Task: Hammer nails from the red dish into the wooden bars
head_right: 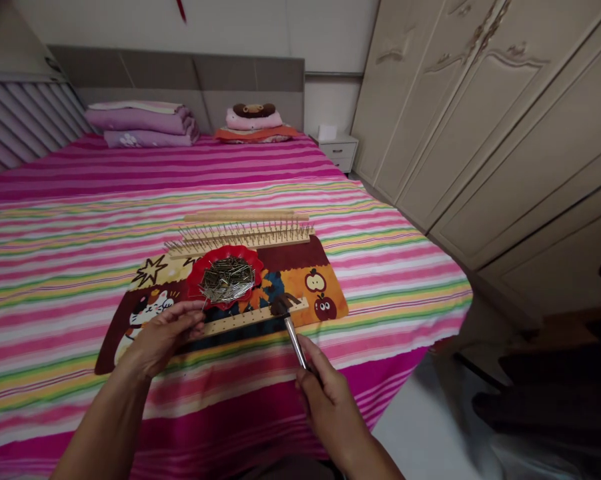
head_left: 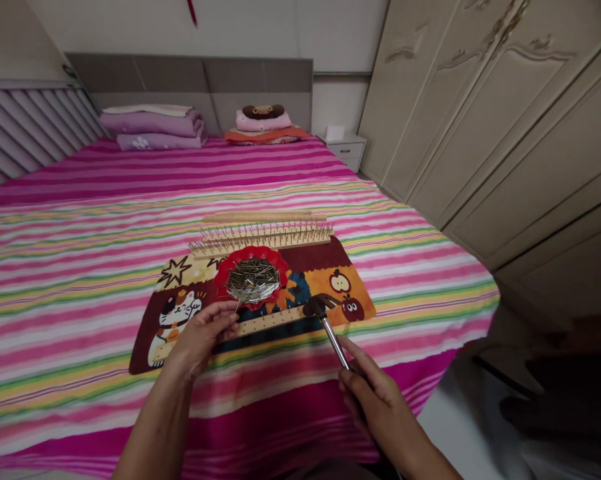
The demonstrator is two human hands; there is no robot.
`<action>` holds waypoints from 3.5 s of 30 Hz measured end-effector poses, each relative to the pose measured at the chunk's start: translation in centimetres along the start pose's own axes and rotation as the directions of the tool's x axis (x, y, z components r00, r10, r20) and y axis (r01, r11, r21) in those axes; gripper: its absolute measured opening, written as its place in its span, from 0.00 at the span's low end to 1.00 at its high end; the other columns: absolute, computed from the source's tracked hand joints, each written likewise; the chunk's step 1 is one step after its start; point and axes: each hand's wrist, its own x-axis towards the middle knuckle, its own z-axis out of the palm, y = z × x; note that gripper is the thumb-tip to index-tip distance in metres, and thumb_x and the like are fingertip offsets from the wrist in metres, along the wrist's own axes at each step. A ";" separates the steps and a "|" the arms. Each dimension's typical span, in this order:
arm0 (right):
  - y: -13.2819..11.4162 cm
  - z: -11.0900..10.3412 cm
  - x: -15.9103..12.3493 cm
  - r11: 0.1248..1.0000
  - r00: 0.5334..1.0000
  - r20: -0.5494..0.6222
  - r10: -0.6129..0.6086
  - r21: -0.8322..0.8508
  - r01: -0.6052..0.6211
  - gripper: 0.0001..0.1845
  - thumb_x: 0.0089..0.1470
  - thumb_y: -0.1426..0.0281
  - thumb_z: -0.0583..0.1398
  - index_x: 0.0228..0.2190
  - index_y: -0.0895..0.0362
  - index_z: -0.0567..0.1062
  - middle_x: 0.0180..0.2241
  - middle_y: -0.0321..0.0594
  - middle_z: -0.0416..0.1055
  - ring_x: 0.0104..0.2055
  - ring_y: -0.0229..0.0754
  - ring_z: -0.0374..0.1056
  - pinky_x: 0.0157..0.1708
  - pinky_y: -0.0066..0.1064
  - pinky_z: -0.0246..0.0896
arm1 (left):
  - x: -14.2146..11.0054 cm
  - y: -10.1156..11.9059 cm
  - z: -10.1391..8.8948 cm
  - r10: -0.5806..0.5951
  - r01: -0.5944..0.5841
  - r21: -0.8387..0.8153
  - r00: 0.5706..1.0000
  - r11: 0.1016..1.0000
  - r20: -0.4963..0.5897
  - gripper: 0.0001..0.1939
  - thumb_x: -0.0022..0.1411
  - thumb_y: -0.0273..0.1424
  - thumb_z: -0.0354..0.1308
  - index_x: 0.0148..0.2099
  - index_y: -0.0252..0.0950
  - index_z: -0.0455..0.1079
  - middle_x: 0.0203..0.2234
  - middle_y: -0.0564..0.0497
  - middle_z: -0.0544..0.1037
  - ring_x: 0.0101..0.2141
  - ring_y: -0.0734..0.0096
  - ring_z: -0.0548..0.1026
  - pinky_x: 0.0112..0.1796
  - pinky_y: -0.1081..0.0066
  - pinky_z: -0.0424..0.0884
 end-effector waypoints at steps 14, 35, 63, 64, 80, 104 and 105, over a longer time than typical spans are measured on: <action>-1.8 0.9 -0.8 0.994 0.994 -0.001 0.106 0.038 -0.106 0.28 0.52 0.63 0.60 0.55 0.50 0.68 0.23 0.32 0.65 0.17 0.31 0.52 0.14 0.22 0.45 | -2.2 -2.0 -2.0 -0.101 0.113 -0.074 0.983 0.991 0.152 0.22 0.35 0.31 0.69 0.38 0.33 0.77 0.32 0.44 0.81 0.34 0.66 0.78 0.38 0.71 0.73; -2.0 0.7 -1.2 0.976 0.981 0.038 0.190 0.104 -0.193 0.32 0.53 0.62 0.59 0.59 0.48 0.61 0.22 0.29 0.59 0.17 0.29 0.49 0.14 0.19 0.42 | 0.9 -4.1 0.7 0.104 -0.100 0.052 0.991 0.994 -0.085 0.26 0.33 0.42 0.70 0.36 0.33 0.77 0.25 0.50 0.79 0.27 0.74 0.75 0.30 0.75 0.72; -3.3 5.1 2.1 0.964 0.926 0.355 -0.130 -0.172 0.201 0.24 0.60 0.75 0.49 0.56 0.50 0.62 0.21 0.28 0.58 0.19 0.31 0.52 0.19 0.23 0.48 | 1.1 -5.3 2.6 0.353 -0.286 0.402 0.930 0.870 -0.102 0.14 0.45 0.42 0.58 0.30 0.37 0.74 0.25 0.52 0.76 0.24 0.74 0.72 0.23 0.76 0.69; -3.3 5.3 2.2 0.960 0.923 0.362 -0.128 -0.190 0.207 0.24 0.59 0.76 0.49 0.56 0.50 0.62 0.21 0.28 0.59 0.19 0.32 0.53 0.19 0.23 0.49 | 1.1 -5.3 2.6 0.360 -0.291 0.414 0.928 0.863 -0.097 0.14 0.45 0.42 0.58 0.30 0.37 0.73 0.25 0.52 0.75 0.23 0.74 0.72 0.23 0.76 0.69; -4.5 4.7 1.8 0.980 0.946 0.305 -0.114 -0.122 0.158 0.24 0.60 0.70 0.51 0.58 0.51 0.61 0.21 0.29 0.57 0.19 0.33 0.52 0.19 0.24 0.49 | 1.1 -5.4 2.5 0.342 -0.270 0.446 0.936 0.854 -0.088 0.12 0.46 0.42 0.58 0.30 0.39 0.74 0.29 0.52 0.77 0.24 0.71 0.72 0.26 0.72 0.70; -1.0 -0.2 0.2 0.998 1.000 -0.004 -0.009 -0.067 0.009 0.28 0.54 0.60 0.58 0.56 0.52 0.68 0.23 0.34 0.65 0.22 0.37 0.59 0.21 0.26 0.56 | 6.7 0.0 3.5 0.467 -0.256 0.952 0.871 0.168 0.151 0.11 0.52 0.29 0.53 0.36 0.40 0.75 0.30 0.47 0.79 0.33 0.62 0.74 0.33 0.70 0.64; -1.2 -0.2 0.2 0.997 1.000 -0.001 -0.008 -0.075 0.008 0.28 0.54 0.60 0.58 0.56 0.52 0.68 0.23 0.34 0.65 0.22 0.37 0.58 0.20 0.26 0.55 | 6.6 0.1 3.3 0.470 -0.263 0.940 0.872 0.218 0.135 0.11 0.51 0.29 0.54 0.37 0.41 0.75 0.28 0.49 0.79 0.31 0.63 0.74 0.32 0.71 0.64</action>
